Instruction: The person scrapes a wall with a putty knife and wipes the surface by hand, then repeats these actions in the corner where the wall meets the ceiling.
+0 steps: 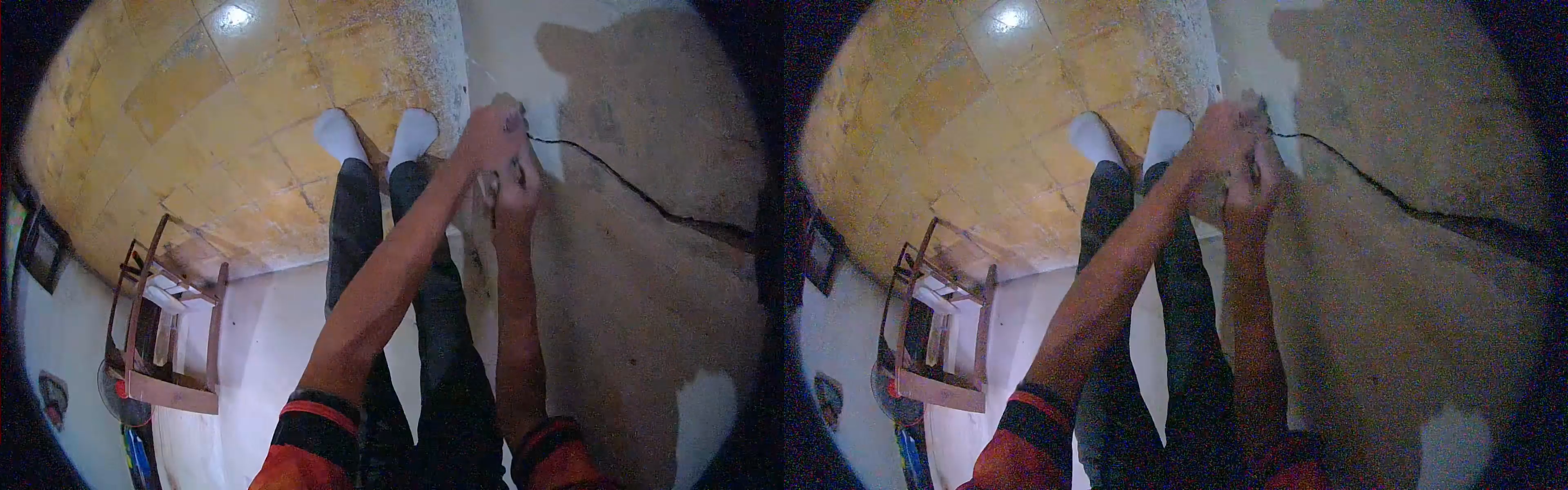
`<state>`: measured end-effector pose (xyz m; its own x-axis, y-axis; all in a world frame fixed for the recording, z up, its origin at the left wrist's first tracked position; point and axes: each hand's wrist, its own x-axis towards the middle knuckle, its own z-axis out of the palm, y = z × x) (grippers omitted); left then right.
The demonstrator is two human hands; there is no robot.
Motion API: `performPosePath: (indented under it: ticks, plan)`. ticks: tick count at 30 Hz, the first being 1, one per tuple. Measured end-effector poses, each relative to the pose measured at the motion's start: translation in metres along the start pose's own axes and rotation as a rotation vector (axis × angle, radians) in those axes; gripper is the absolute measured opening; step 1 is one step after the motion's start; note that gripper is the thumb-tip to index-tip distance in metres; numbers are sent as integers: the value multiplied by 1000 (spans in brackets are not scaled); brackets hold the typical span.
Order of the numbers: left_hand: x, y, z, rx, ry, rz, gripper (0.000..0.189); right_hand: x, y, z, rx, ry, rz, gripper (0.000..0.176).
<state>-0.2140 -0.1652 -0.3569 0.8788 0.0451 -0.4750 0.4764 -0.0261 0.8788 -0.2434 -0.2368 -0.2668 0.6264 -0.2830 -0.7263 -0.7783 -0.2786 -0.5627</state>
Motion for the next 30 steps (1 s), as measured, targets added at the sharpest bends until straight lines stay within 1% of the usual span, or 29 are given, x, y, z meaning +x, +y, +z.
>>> performPosePath:
  ticks: [1,2,3,4,5,7,8,10,11,13,14,16,19,20,22,23,25,26,28,29,30]
  plan:
    - [10,-7,-2,-2,-11,-24,21,17,16,1,-83,-27,-56,38]
    - [23,-20,-5,74,-26,-25,26,53,42,6,-165,-59,-123,39]
    - [34,-37,-4,147,-41,-30,32,64,52,6,-180,-64,-114,40]
    - [38,-40,-5,216,-60,-36,37,71,57,8,-195,-69,-105,40]
    - [38,-40,0,139,-64,-77,37,73,63,6,-142,-46,-23,40]
    - [23,-24,-3,2,-76,-165,37,55,53,5,-188,-27,-64,40]
    - [9,-16,-2,-16,-40,-100,31,34,44,-5,-294,-30,-193,40]
    - [-13,-1,2,-51,23,37,19,15,26,-8,-372,-26,-362,41]
    - [-11,0,0,-87,4,-10,20,10,21,-9,-354,-19,-400,41]
    - [-8,0,-5,-162,-37,-111,21,9,26,-8,-353,-20,-369,43]
    - [0,-6,-8,-114,-56,-114,21,19,31,0,-361,-27,-313,44]
    - [14,-20,-15,-16,-84,-121,23,32,40,17,-330,-13,-269,40]
    - [16,-16,-8,-5,-2,-18,20,29,46,17,-250,34,-324,28]
    - [11,-12,-5,-55,23,-46,18,26,43,9,-231,19,-373,27]
    - [-7,10,-3,-160,68,-99,16,7,21,3,-222,7,-261,25]
    - [-6,11,-5,-139,59,-96,16,-11,-12,9,-230,6,-95,25]
    - [-4,5,-7,-98,37,-95,16,-8,-8,9,-270,-22,-89,24]
    - [2,-2,-8,-94,46,-88,16,18,29,4,-300,-47,-251,23]
    - [24,-22,-10,-87,71,-70,16,45,46,18,-328,-53,-355,21]
    - [30,-31,-10,-43,52,-84,16,54,52,26,-327,-33,-292,19]
    - [33,-34,-10,-1,31,-102,16,55,57,23,-344,-26,-322,18]
